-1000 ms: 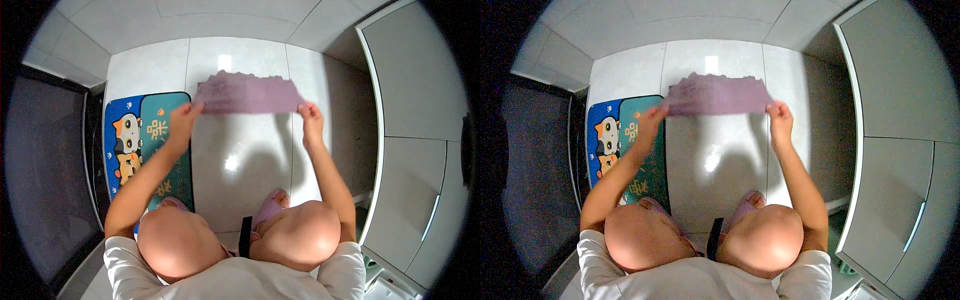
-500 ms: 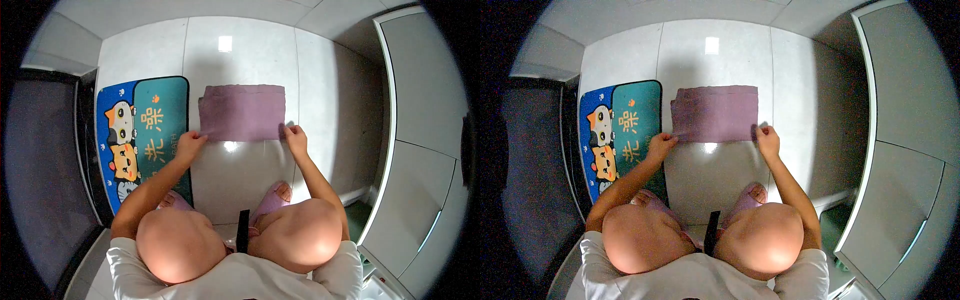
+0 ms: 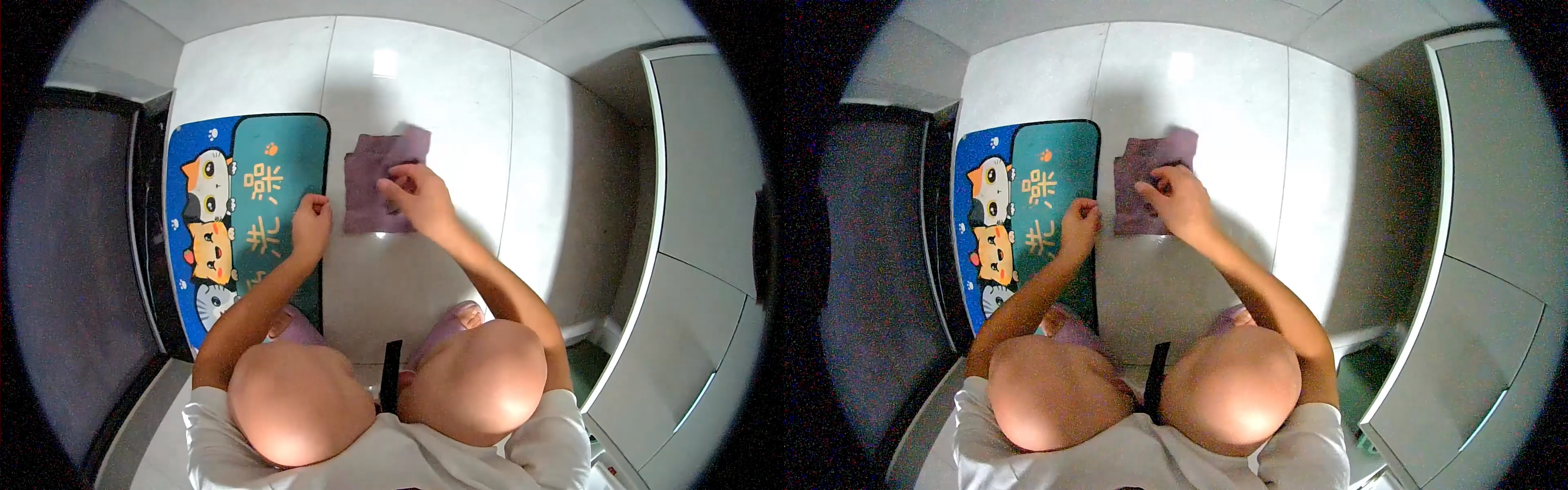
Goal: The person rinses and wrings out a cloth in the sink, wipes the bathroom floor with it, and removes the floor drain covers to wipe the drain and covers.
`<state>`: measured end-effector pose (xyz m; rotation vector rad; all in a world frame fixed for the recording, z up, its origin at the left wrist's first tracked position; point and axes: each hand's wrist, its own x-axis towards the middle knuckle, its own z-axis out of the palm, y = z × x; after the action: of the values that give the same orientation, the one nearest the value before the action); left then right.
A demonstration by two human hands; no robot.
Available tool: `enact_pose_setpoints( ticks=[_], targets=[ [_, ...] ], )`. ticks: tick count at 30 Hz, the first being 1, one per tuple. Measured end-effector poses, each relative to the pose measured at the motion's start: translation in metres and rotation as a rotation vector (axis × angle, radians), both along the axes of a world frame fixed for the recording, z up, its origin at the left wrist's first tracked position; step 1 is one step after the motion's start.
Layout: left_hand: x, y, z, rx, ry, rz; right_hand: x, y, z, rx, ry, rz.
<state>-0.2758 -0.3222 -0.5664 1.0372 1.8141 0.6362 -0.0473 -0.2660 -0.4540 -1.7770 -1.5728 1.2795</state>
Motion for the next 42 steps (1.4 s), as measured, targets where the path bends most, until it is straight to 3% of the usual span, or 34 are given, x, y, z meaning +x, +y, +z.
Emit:
enact_pose_setpoints(
  ticks=[2, 3, 5, 6, 8, 9, 11, 12, 13, 15, 16, 19, 20, 23, 25, 27, 28, 29, 31, 32, 34, 36, 38, 40, 42],
  targets=[
    [-0.005, 0.001, 0.003, -0.001, -0.003, 0.044, -0.007, 0.007, -0.013, 0.157, -0.234, 0.113],
    [-0.011, 0.000, -0.010, 0.045, 0.030, 0.057, -0.010, 0.011, -0.024, 0.155, -0.229, 0.121],
    [-0.013, -0.002, -0.012, 0.084, 0.064, 0.056, -0.019, 0.013, -0.054, 0.524, -0.419, 0.136],
    [-0.010, 0.002, -0.001, 0.078, 0.083, 0.040, -0.032, 0.005, -0.068, 0.520, -0.424, 0.124],
    [0.011, 0.010, 0.018, 0.068, 0.072, -0.003, -0.047, -0.020, -0.097, 0.580, -0.705, 0.431],
    [0.017, 0.016, 0.025, 0.131, 0.112, -0.056, -0.029, -0.043, -0.109, 0.566, -0.726, 0.417],
    [0.021, 0.036, 0.027, 0.260, 0.100, -0.122, 0.018, -0.103, -0.121, 0.531, -0.568, 0.647],
    [0.016, 0.045, 0.024, 0.259, 0.095, -0.130, 0.055, -0.116, -0.123, 0.598, -0.628, 0.562],
    [0.014, 0.051, 0.020, 0.217, 0.086, -0.136, 0.091, -0.122, -0.112, 0.448, -0.521, 0.280],
    [0.024, 0.053, 0.033, 0.181, 0.154, -0.184, 0.167, -0.106, -0.110, 0.296, -0.964, 0.157],
    [0.031, 0.051, 0.028, 0.179, 0.144, -0.198, 0.194, -0.085, -0.119, 0.288, -0.935, -0.108],
    [0.056, 0.047, 0.012, 0.127, 0.008, -0.224, 0.199, -0.006, -0.141, 0.157, -1.045, -0.451],
    [0.067, 0.049, 0.013, 0.166, 0.045, -0.282, 0.180, 0.014, -0.147, 0.277, -1.004, -0.366],
    [0.102, 0.074, 0.040, 0.245, 0.094, -0.387, 0.087, 0.025, -0.136, 0.316, -1.255, 0.206],
    [0.116, 0.105, 0.052, 0.292, 0.106, -0.440, 0.075, -0.010, -0.116, 0.492, -0.783, 0.407],
    [0.124, 0.131, 0.045, 0.524, 0.410, -0.617, 0.123, -0.035, -0.111, 0.441, -0.740, 0.470],
    [0.129, 0.139, 0.039, 0.521, 0.406, -0.618, 0.157, -0.045, -0.109, 0.387, -0.683, 0.532],
    [0.130, 0.146, 0.034, 0.564, 0.508, -0.694, 0.196, -0.047, -0.124, 0.413, -1.458, 0.593],
    [0.132, 0.150, 0.019, 0.525, 0.795, -0.875, 0.269, -0.018, -0.139, 0.378, -1.667, 0.202],
    [0.137, 0.148, 0.022, 0.518, 0.807, -0.869, 0.291, 0.007, -0.137, 0.327, -1.069, -0.124],
    [0.154, 0.140, 0.030, 0.383, 0.861, -0.939, 0.290, 0.067, -0.147, 0.265, -1.052, -0.432],
    [0.171, 0.140, 0.030, 0.329, 0.889, -0.970, 0.250, 0.112, -0.149, 0.322, -1.121, -0.406],
    [0.191, 0.141, 0.037, 0.124, 1.015, -0.952, 0.189, 0.126, -0.134, 0.351, -1.150, 0.000],
    [0.190, 0.142, 0.038, 0.129, 0.994, -0.965, 0.164, 0.102, -0.127, 0.504, -0.886, 0.323],
    [0.190, 0.147, 0.044, 0.020, 0.936, -1.040, 0.208, 0.095, -0.121, 0.486, -0.871, 0.414]
  ],
)
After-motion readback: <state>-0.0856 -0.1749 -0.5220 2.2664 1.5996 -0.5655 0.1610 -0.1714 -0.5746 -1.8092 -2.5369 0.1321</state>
